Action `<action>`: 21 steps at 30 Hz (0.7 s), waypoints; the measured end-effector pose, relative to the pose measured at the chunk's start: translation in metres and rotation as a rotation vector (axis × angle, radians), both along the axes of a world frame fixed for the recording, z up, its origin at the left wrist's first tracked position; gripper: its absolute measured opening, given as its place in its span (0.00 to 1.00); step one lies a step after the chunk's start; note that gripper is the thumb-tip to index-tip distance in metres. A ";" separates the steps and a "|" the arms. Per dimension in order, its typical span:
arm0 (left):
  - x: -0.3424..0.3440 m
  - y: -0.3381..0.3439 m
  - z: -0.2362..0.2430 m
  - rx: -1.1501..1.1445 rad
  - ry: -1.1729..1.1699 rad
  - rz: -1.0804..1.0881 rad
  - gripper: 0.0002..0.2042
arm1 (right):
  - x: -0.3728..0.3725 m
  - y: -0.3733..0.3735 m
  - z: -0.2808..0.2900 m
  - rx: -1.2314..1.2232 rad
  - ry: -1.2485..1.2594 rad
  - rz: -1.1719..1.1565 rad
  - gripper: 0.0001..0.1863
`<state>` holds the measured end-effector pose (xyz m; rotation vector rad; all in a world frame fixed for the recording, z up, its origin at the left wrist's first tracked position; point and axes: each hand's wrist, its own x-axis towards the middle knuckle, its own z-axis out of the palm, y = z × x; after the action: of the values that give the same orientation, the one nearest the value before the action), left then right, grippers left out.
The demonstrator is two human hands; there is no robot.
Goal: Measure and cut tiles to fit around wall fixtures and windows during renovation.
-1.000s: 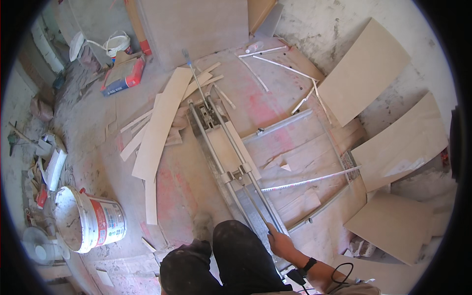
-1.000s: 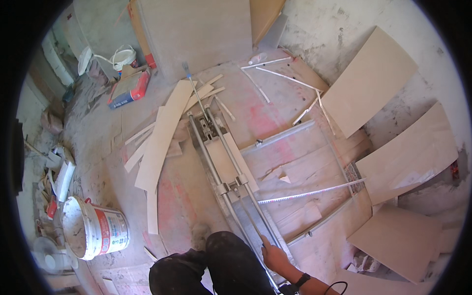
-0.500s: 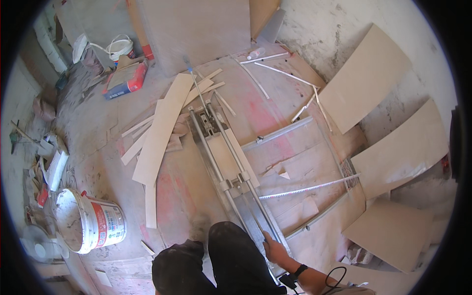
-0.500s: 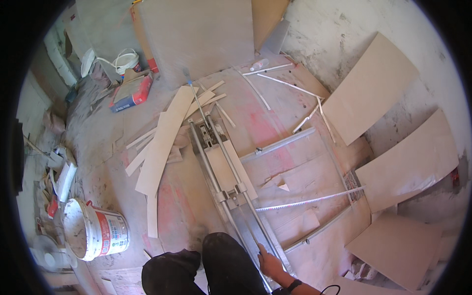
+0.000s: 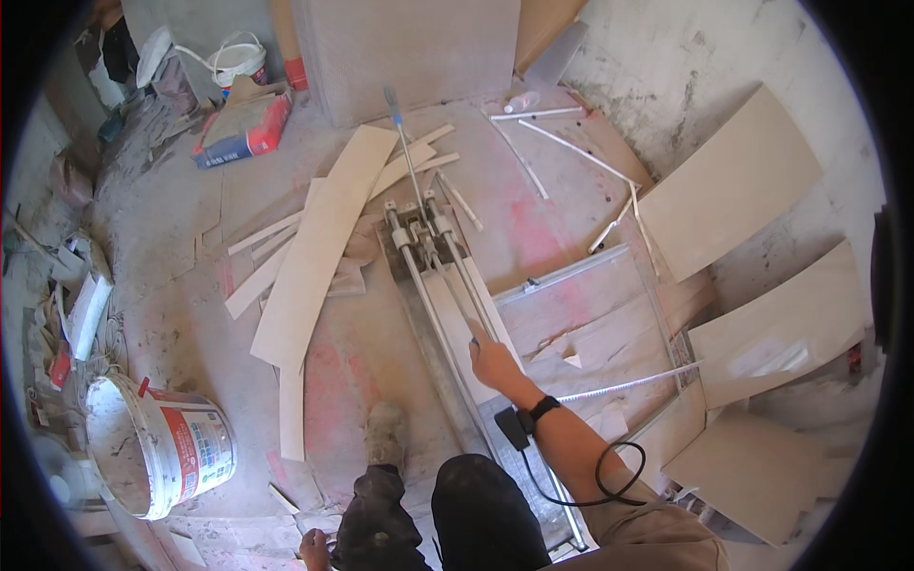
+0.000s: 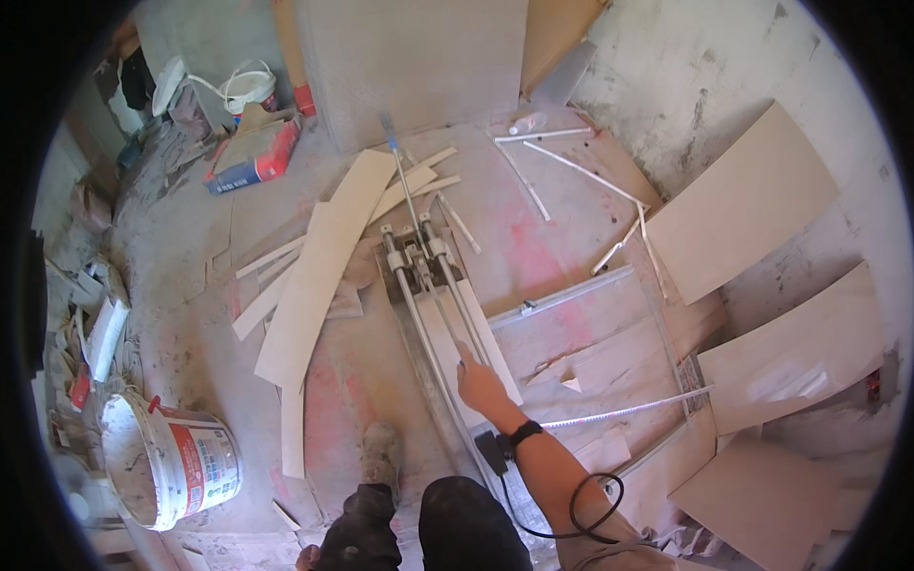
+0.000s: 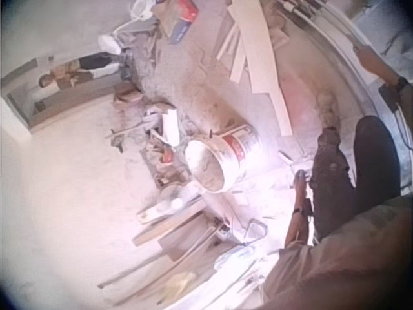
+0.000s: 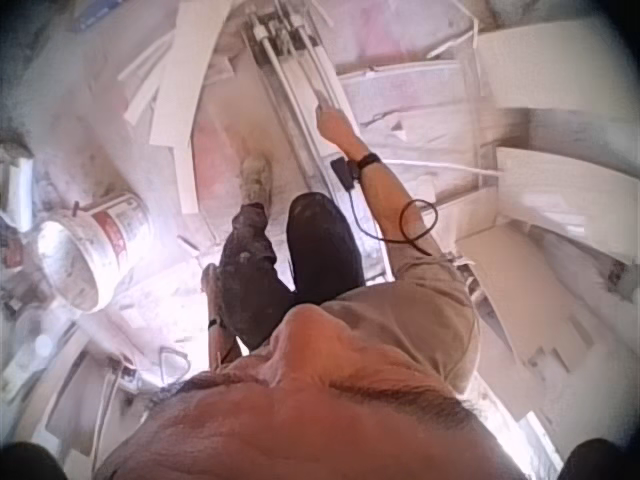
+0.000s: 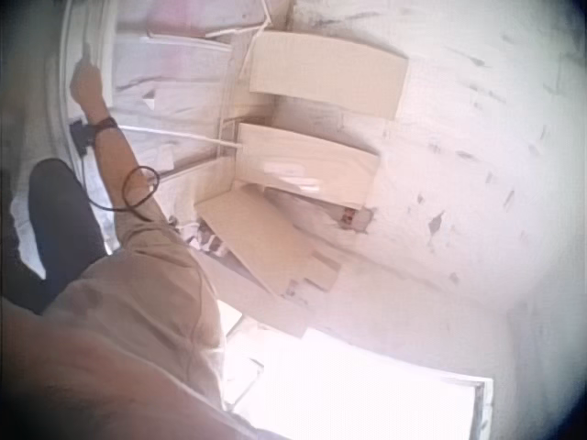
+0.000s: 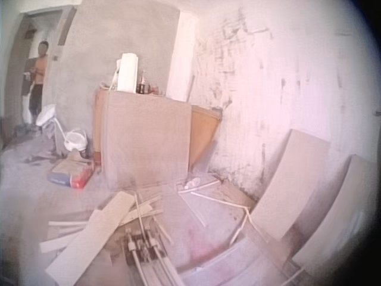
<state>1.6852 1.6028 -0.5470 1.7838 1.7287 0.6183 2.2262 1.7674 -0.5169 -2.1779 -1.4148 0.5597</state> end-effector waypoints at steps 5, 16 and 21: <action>-0.005 0.006 0.034 -0.689 -0.274 0.492 0.17 | -0.003 0.016 0.031 -0.042 0.036 0.052 0.23; -0.046 0.000 -0.043 -0.701 0.007 0.214 0.15 | -0.048 -0.232 0.081 -0.487 0.176 -0.034 0.27; -0.060 0.031 -0.111 -0.619 0.134 -0.006 0.16 | -0.017 -0.363 0.057 -1.222 0.326 0.429 0.28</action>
<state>1.6247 1.6342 -0.6580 1.4061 1.7489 -0.0543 2.2090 1.4045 -0.4599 -2.3137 -1.5199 2.2940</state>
